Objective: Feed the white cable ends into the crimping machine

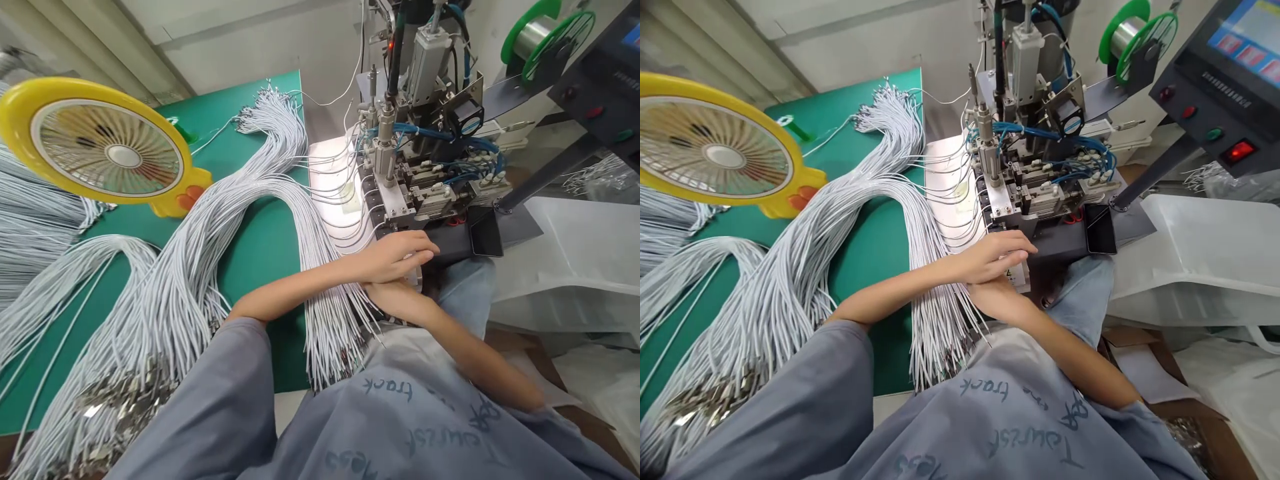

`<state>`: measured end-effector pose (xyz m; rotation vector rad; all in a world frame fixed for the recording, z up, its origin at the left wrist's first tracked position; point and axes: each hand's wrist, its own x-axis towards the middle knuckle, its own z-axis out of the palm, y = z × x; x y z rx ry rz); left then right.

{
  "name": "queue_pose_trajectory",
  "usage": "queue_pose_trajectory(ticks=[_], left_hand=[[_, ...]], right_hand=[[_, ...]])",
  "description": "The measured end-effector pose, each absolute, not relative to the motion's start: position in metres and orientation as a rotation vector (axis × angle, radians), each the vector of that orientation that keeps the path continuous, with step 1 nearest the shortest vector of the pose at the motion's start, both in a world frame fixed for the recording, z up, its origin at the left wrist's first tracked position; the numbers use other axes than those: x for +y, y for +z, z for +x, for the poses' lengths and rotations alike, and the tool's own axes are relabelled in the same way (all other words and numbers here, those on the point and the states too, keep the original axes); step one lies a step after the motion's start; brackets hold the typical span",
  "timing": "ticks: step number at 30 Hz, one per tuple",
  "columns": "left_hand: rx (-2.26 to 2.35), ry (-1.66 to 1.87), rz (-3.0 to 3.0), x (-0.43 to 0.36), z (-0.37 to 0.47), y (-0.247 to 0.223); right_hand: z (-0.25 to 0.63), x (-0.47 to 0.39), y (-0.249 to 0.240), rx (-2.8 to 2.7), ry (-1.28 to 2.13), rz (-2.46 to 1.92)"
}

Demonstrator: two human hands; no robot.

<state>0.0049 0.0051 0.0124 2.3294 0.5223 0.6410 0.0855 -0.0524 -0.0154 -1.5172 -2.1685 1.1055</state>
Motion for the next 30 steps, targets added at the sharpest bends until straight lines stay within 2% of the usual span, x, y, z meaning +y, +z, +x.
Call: queue_pose_trajectory(ticks=[4, 8, 11, 16, 24, 30], left_hand=[[0.682, 0.693, 2.339, 0.005, 0.001, -0.003], [0.851, 0.685, 2.457, 0.01, -0.006, -0.018], [0.814, 0.83, 2.435, 0.015, -0.007, -0.028], [0.721, 1.052, 2.285, 0.023, -0.009, -0.035], [0.669, 1.079, 2.319, 0.021, -0.012, -0.032], [0.673, 1.091, 2.443, 0.023, -0.012, -0.038]], right_hand=[[0.133, -0.045, -0.011, -2.179, 1.082, -1.56], [0.16, -0.026, -0.024, -1.613, 1.138, -1.497], [0.159, -0.019, -0.034, -1.244, 1.22, -1.373], [0.139, -0.025, -0.037, -0.927, 1.151, -1.319], [0.131, -0.03, -0.034, -0.931, 1.038, -1.277], [0.154, -0.019, -0.023, -1.317, 1.034, -1.33]])
